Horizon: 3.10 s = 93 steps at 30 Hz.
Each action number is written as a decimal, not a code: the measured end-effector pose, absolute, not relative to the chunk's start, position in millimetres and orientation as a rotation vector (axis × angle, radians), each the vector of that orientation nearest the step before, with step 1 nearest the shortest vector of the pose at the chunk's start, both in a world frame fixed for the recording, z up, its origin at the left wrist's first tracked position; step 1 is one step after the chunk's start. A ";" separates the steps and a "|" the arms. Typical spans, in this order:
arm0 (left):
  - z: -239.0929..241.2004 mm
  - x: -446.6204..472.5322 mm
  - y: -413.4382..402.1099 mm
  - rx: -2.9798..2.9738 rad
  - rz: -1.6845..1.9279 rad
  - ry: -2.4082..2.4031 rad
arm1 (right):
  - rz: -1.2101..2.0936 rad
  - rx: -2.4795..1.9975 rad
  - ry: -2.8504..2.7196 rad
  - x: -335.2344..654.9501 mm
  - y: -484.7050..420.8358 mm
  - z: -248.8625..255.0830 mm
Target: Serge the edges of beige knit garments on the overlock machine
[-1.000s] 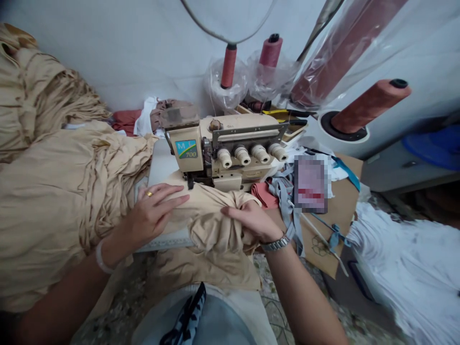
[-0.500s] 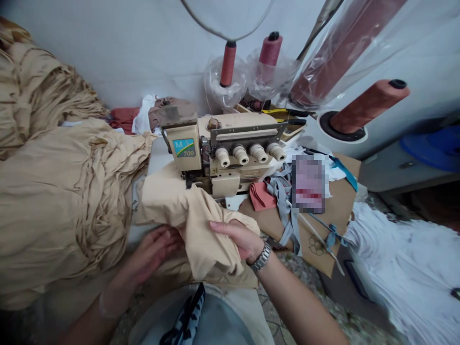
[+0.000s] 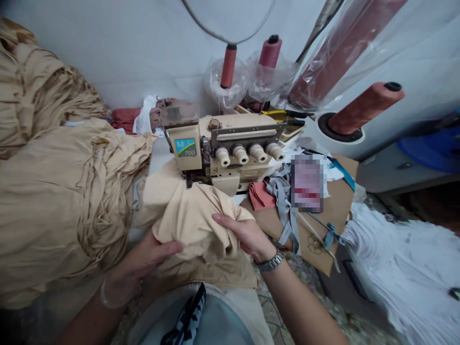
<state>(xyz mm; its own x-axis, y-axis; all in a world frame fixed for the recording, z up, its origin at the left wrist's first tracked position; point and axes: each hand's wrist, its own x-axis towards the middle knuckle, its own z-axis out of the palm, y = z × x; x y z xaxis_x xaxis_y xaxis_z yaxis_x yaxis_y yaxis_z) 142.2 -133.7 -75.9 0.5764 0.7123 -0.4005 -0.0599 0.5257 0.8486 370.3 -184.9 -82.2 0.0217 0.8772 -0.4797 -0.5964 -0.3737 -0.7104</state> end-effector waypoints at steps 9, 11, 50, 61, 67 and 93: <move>-67.6 150.7 -111.9 1.026 0.327 0.826 | 1.453 -1.237 -0.455 355.0 -197.8 -86.4; -66.9 148.7 -110.0 1.055 0.289 0.829 | 1.418 -1.245 -0.445 348.1 -202.5 -85.4; -8.4 143.8 -18.5 2.889 0.782 1.173 | 1.245 -1.087 -0.287 293.4 -157.3 -93.0; -16.5 136.4 -63.8 2.977 0.543 0.951 | 1.320 -1.044 -0.374 302.4 -150.0 -89.0; -29.6 134.8 -69.1 3.036 0.506 0.753 | 1.141 -1.201 -0.498 327.5 -141.7 -76.1; -28.8 142.1 -72.1 2.903 0.477 0.807 | 1.505 -1.168 -0.521 368.0 -143.5 -70.8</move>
